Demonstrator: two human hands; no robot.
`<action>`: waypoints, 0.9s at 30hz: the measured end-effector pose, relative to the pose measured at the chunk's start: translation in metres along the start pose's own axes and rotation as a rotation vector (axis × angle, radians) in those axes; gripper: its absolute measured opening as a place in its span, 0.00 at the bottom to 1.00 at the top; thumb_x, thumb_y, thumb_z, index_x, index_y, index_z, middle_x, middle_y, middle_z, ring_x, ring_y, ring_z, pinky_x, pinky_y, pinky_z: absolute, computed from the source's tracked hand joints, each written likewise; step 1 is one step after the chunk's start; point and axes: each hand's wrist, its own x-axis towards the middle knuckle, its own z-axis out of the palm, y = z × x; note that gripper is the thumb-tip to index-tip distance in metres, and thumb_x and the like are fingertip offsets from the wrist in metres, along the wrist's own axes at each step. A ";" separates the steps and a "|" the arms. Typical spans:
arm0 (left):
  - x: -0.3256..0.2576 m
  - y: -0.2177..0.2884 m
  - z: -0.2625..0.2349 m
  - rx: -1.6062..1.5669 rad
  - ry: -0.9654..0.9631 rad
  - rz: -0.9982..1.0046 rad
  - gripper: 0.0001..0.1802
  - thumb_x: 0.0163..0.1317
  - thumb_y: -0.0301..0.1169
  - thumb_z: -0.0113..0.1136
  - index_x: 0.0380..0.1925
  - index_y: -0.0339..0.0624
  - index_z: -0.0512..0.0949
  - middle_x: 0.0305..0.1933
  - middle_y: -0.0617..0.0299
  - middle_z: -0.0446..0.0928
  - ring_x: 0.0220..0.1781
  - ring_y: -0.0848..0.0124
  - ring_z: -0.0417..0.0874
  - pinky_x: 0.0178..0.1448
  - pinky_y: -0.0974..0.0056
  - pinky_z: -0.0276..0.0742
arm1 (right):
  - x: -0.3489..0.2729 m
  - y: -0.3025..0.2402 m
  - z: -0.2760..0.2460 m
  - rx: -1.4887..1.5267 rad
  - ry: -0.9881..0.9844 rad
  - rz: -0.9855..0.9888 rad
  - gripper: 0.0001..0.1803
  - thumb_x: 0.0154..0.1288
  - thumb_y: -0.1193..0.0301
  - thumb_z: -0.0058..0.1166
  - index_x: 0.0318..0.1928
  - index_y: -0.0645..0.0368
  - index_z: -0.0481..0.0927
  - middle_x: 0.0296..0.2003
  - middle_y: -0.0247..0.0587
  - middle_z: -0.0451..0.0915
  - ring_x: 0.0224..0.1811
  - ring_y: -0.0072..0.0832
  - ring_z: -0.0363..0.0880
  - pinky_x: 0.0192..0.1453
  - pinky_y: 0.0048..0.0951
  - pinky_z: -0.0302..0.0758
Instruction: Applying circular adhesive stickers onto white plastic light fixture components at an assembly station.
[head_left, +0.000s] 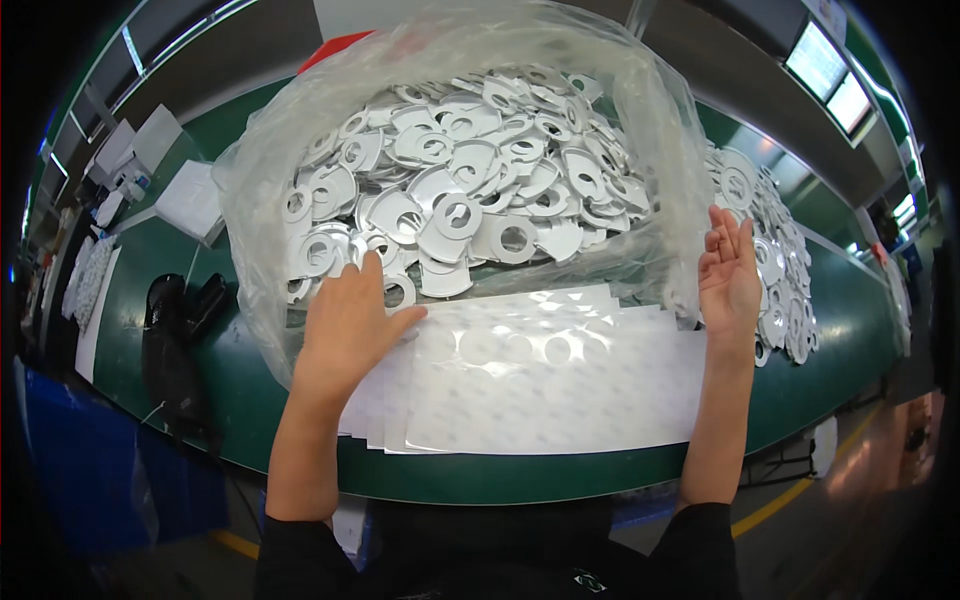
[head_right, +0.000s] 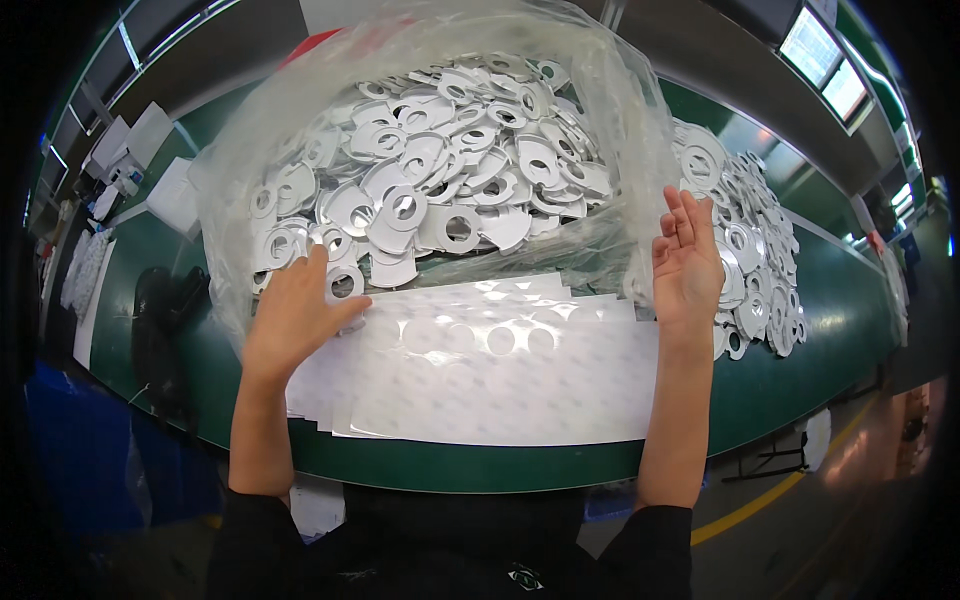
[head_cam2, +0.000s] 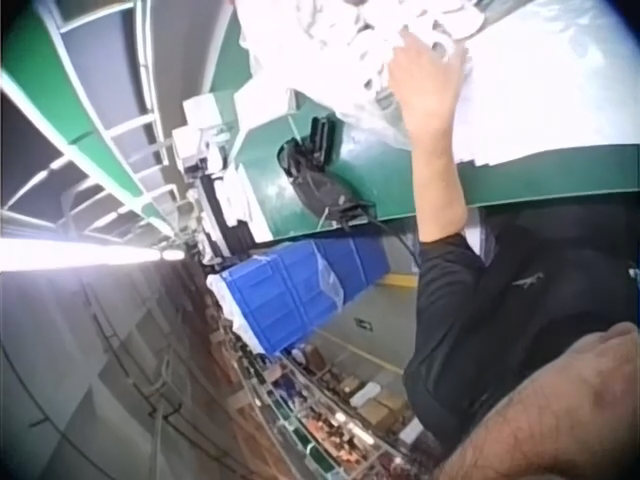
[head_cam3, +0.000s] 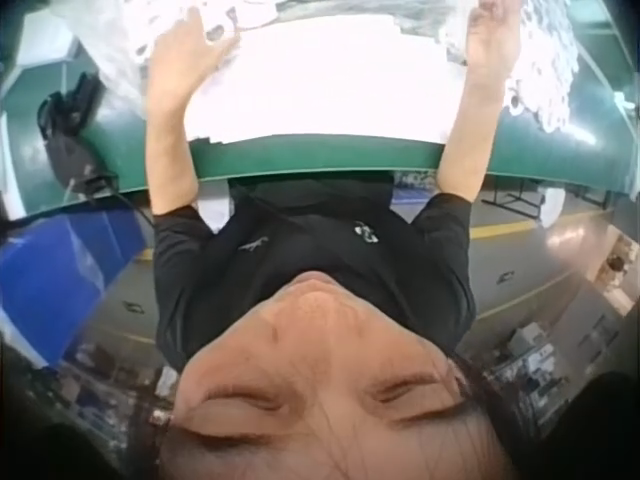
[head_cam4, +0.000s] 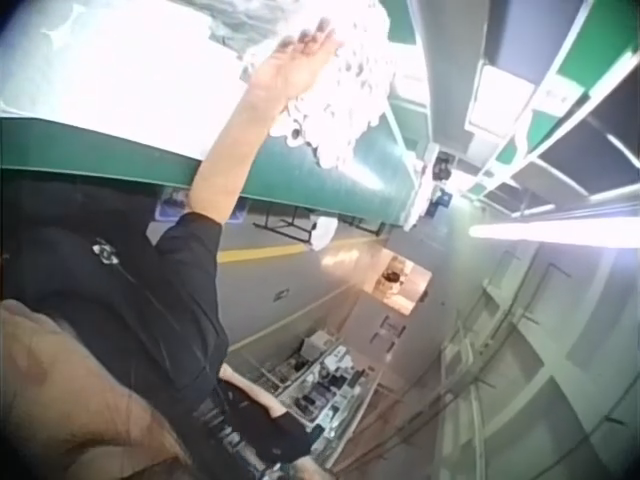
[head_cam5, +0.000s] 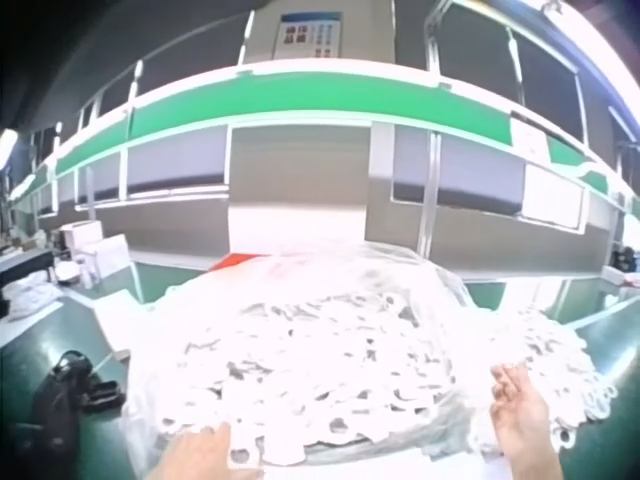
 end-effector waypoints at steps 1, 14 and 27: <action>-0.002 0.003 0.002 0.023 0.012 0.013 0.34 0.48 0.45 0.69 0.46 0.29 0.68 0.37 0.43 0.75 0.39 0.49 0.78 0.42 0.52 0.75 | -0.004 0.002 0.003 -0.068 0.017 -0.022 0.15 0.67 0.66 0.53 0.52 0.57 0.74 0.43 0.32 0.78 0.33 0.15 0.72 0.32 0.15 0.68; 0.001 0.005 0.007 -0.155 -0.043 0.166 0.33 0.44 0.27 0.69 0.52 0.35 0.67 0.38 0.43 0.76 0.41 0.49 0.76 0.45 0.54 0.71 | -0.129 0.056 0.048 -1.531 -1.458 -0.191 0.13 0.50 0.69 0.63 0.36 0.57 0.75 0.33 0.37 0.75 0.41 0.37 0.75 0.38 0.37 0.73; -0.004 0.073 0.051 -1.965 -0.792 -0.176 0.20 0.71 0.42 0.43 0.56 0.41 0.61 0.55 0.49 0.71 0.56 0.59 0.76 0.47 0.56 0.81 | -0.139 0.066 0.046 -1.599 -1.405 -0.138 0.14 0.48 0.73 0.63 0.35 0.59 0.73 0.35 0.42 0.75 0.43 0.41 0.74 0.41 0.38 0.74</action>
